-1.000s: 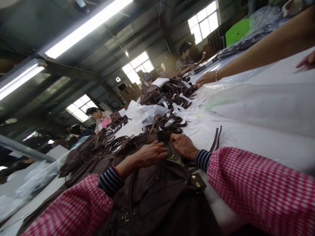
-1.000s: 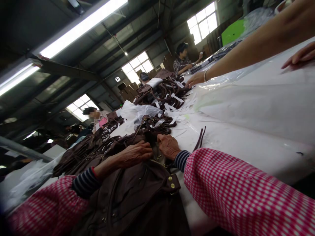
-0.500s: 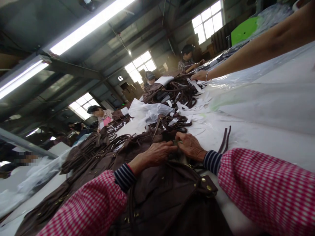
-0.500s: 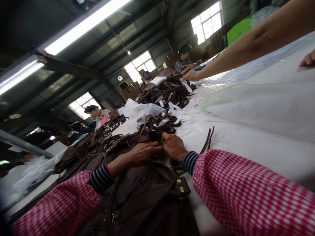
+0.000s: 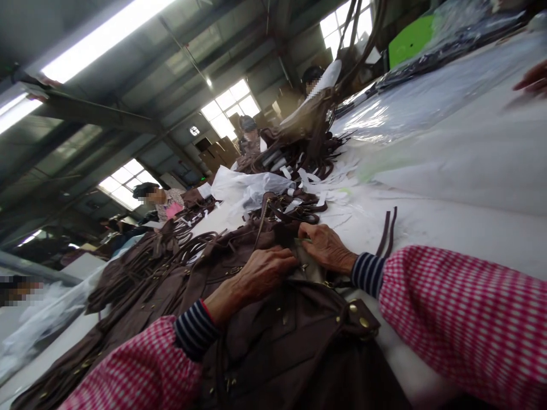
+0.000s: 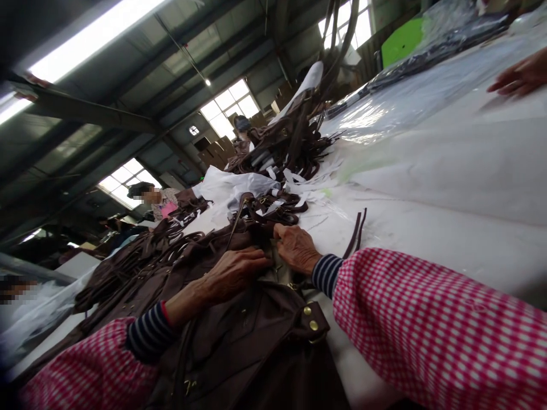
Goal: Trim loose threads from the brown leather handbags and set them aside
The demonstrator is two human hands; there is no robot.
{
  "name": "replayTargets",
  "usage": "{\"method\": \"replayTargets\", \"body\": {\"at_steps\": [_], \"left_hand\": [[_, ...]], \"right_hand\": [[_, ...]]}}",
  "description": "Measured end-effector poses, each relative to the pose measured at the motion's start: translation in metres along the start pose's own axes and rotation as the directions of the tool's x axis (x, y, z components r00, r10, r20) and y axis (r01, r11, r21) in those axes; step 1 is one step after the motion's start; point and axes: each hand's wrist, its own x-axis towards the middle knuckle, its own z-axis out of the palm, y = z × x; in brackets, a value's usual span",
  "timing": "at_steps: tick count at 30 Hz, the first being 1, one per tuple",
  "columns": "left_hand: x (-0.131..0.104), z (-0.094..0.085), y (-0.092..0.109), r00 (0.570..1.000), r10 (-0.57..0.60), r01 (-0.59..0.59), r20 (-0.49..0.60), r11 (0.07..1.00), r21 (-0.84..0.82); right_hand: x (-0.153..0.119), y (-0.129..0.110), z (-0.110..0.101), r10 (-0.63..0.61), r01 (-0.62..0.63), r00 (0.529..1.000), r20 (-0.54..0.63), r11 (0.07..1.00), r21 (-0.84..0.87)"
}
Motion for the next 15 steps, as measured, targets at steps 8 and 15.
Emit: {"method": "replayTargets", "body": {"at_steps": [8,15], "left_hand": [[0.015,-0.008,-0.002,0.997,0.038,-0.045,0.061,0.991,0.128],[0.012,-0.016,-0.007,0.998,0.054,-0.062,0.044,0.977,0.206]], "right_hand": [[0.001,0.0,0.001,0.001,-0.001,1.0,0.022,1.0,-0.012],[0.0,-0.004,-0.002,-0.057,0.064,0.995,0.08,0.994,-0.084]]}}
